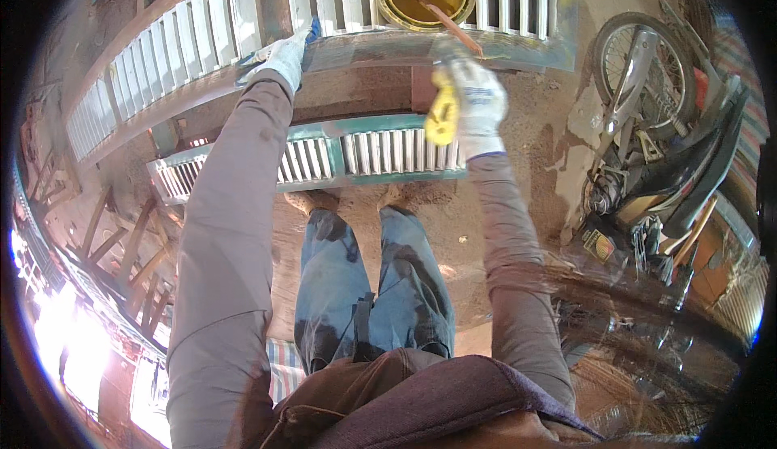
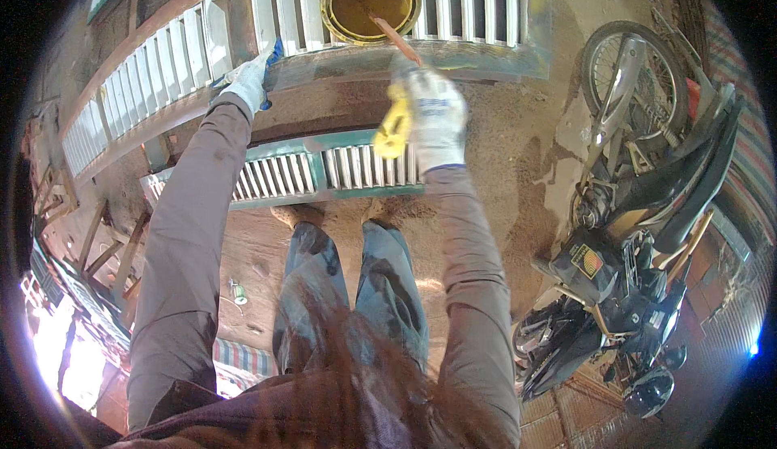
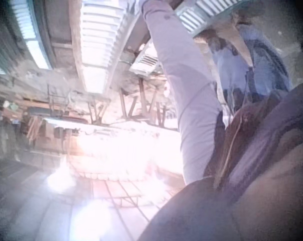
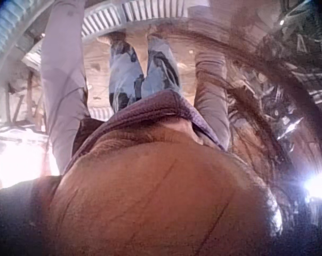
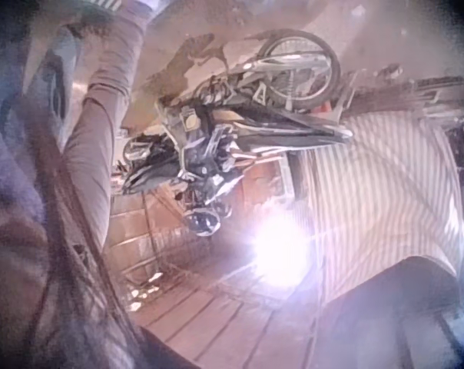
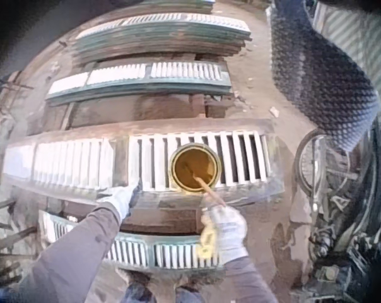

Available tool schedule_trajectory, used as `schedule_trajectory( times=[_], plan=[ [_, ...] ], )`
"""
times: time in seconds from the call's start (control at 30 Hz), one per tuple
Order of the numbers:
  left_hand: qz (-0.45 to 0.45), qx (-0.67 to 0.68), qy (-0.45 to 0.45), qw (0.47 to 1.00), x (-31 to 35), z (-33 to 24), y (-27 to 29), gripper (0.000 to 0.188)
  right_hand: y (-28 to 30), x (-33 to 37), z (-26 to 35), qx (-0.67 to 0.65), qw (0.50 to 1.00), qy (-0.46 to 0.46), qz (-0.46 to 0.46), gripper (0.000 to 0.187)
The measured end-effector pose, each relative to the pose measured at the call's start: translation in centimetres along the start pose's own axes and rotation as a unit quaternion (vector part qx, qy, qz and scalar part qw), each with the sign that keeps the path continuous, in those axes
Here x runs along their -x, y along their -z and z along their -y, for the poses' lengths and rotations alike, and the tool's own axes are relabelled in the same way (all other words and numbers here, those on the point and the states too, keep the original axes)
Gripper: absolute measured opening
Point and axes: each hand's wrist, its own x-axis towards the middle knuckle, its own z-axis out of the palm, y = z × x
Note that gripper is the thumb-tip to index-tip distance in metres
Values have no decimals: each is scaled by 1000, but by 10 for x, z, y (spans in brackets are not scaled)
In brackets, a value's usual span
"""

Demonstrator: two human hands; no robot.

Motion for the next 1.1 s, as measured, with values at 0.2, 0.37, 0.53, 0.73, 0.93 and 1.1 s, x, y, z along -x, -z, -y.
schedule_trajectory(
  times=[0.2, 0.37, 0.53, 0.73, 0.93, 1.1],
  plan=[
    [-44, -178, -140, 973, -80, 41, 2, 66, -3, 10, 1, -206, 963, 19, -173, 24],
    [-63, -75, -87, 991, -67, 26, -21, 74, -17, 10, -86, -217, 936, -146, -236, 24],
    [-15, -41, -105, 994, -47, 27, -15, 78, -6, 13, -25, -82, 993, 37, -81, 34],
    [-16, -122, -135, 983, -110, 53, 6, 77, -2, -24, -63, 3, 961, 187, -204, 28],
    [31, -4, -67, 997, -49, 16, -14, 82, -33, -25, -94, 52, 965, 204, -159, 31],
    [55, 0, -76, 996, -23, 15, 13, 87, -21, 18, -68, -45, 962, 257, -82, 35]
  ],
)
